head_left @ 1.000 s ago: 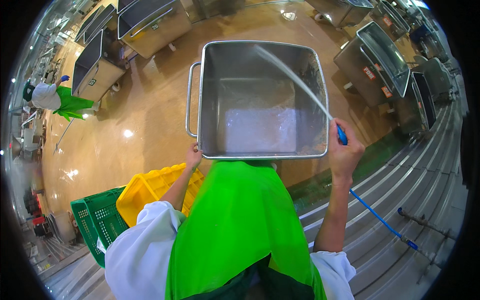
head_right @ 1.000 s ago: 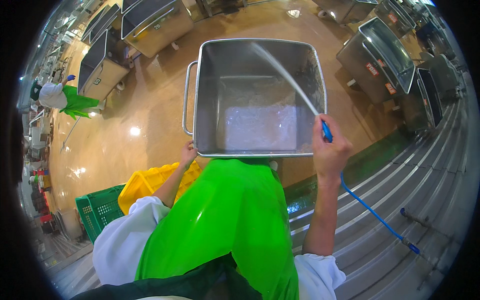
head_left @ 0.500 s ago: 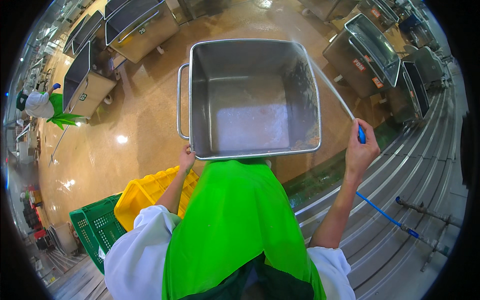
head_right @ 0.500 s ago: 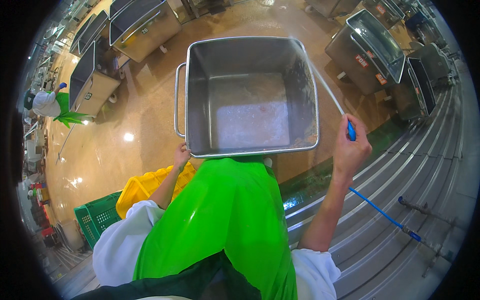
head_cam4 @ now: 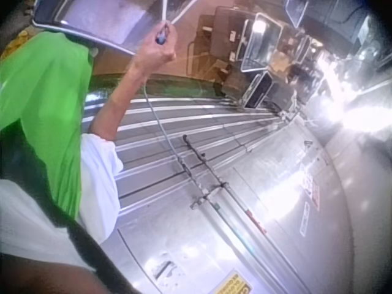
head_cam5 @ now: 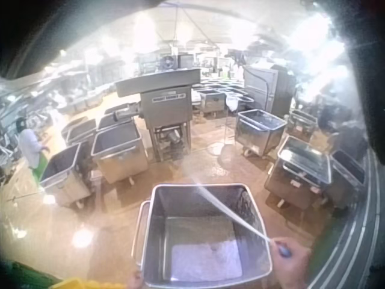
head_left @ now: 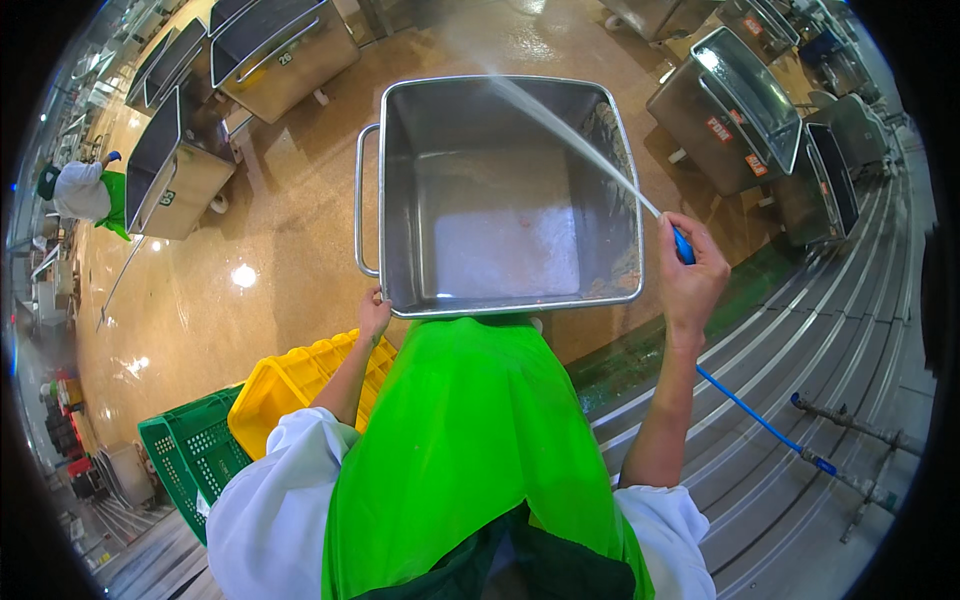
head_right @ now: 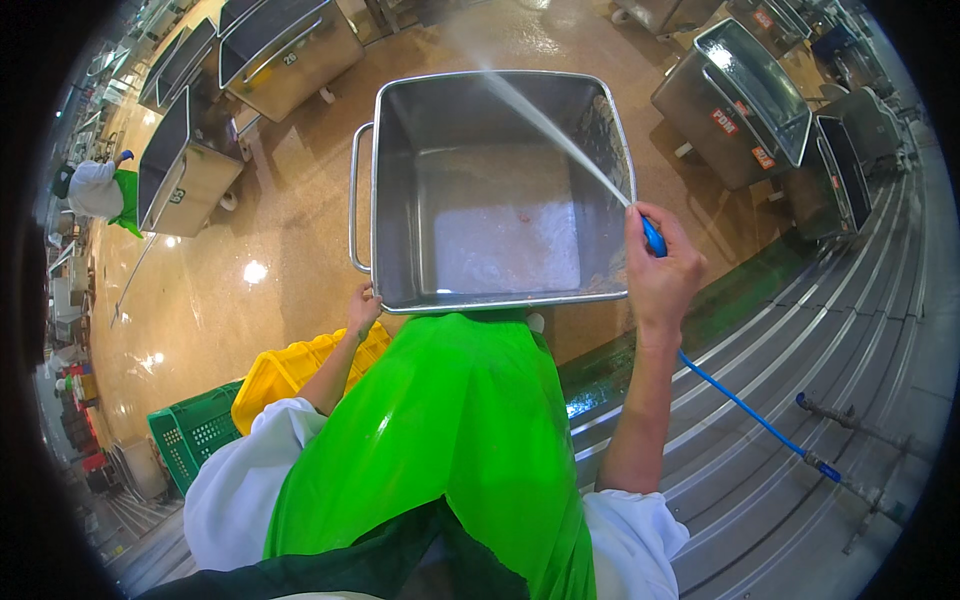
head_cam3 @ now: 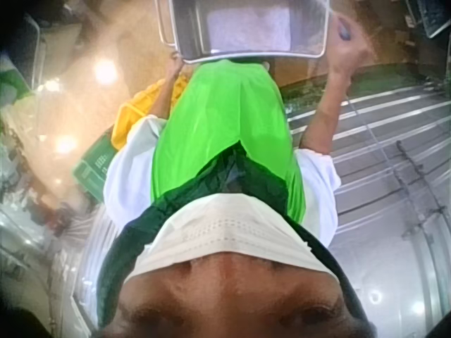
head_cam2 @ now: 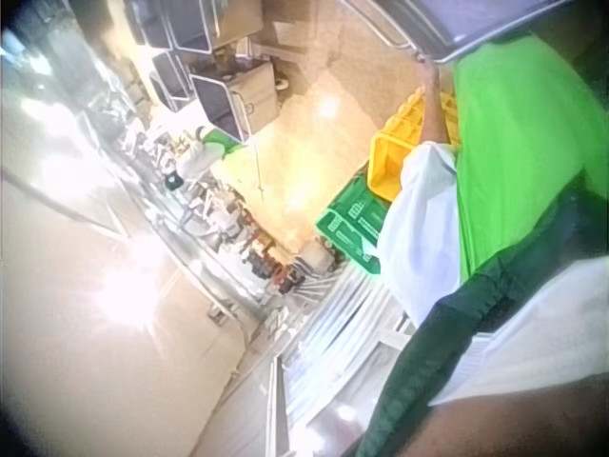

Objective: The person rinses a large metal tray using a handheld spray nozzle, directing water across the interior surfaces. The tray is tilted and repositioned to flush out water, then placed back on a cart. Another worker in similar attire is visible nearby.

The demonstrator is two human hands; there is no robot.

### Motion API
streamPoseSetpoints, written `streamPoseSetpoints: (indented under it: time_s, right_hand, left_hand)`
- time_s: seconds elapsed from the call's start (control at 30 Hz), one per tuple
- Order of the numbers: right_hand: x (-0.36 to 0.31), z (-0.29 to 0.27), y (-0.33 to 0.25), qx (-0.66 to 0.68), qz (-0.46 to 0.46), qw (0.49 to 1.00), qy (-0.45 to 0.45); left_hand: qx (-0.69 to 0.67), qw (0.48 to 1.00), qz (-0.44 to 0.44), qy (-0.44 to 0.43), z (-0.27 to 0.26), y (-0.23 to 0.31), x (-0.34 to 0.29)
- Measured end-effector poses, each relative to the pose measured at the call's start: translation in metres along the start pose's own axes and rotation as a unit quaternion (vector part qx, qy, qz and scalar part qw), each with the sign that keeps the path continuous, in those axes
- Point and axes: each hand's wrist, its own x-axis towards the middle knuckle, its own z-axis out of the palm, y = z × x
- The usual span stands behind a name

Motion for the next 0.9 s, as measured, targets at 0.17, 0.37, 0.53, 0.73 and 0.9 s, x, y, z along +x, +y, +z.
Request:
streamPoseSetpoints:
  time_s: [0.17,0.37,0.53,0.73,0.9]
  right_hand:
    - [-0.003,0.010,-0.006,0.021,0.016,0.999,-0.025]
    - [-0.007,0.018,-0.019,0.035,0.006,0.998,-0.049]
    - [-0.009,0.021,-0.032,0.045,-0.001,0.996,-0.081]
    - [-0.011,0.021,-0.039,0.070,-0.017,0.991,-0.113]
    - [-0.012,0.019,-0.036,0.072,-0.037,0.986,-0.146]
  left_hand:
    - [0.013,0.999,-0.031,0.002,0.001,-0.002,0.002]
    - [0.017,0.999,-0.036,0.005,0.001,0.001,0.000]
    - [0.016,1.000,-0.002,0.006,0.001,0.004,-0.002]
    - [0.026,1.000,0.006,0.007,0.000,0.001,0.000]
    - [0.030,1.000,0.001,0.003,0.001,0.000,0.001]
